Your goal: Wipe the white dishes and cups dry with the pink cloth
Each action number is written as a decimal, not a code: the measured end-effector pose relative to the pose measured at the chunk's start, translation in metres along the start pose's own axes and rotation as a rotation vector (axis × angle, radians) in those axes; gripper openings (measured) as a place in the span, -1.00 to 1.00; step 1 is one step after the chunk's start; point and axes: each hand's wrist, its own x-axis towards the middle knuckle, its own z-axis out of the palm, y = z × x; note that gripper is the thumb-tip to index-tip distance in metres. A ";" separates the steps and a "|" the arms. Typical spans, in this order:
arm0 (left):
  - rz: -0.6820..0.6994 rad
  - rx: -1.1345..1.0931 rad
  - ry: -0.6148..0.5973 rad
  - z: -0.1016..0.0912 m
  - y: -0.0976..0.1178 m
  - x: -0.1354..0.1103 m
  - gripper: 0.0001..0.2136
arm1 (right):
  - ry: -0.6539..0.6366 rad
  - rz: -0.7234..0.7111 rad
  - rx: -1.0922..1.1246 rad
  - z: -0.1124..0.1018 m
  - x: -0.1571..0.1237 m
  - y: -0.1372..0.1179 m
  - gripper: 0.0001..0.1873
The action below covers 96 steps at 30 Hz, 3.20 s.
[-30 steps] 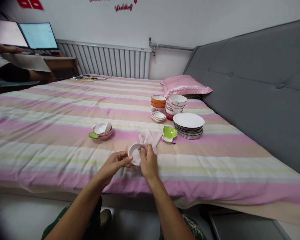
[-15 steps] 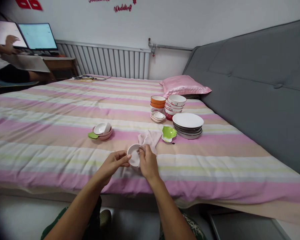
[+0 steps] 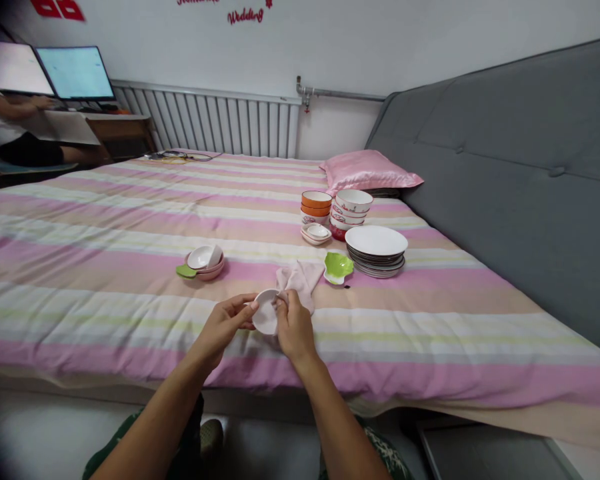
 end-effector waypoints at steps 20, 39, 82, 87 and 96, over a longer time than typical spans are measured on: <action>-0.010 -0.044 0.017 -0.001 0.002 -0.002 -0.58 | 0.032 -0.013 -0.087 0.003 -0.003 -0.002 -0.78; -0.002 -0.166 -0.131 0.000 0.000 -0.003 -0.56 | 0.127 0.057 0.006 0.005 0.000 0.000 -0.78; 0.009 0.126 -0.238 -0.002 -0.006 -0.001 -0.65 | 0.107 0.018 -0.026 0.003 -0.002 -0.003 -0.80; 0.005 0.122 -0.232 -0.002 -0.006 0.000 -0.65 | 0.113 0.010 -0.032 0.003 -0.001 -0.003 -0.79; 0.008 0.119 -0.220 -0.001 -0.005 -0.001 -0.65 | 0.105 0.005 -0.042 0.004 -0.001 -0.001 -0.80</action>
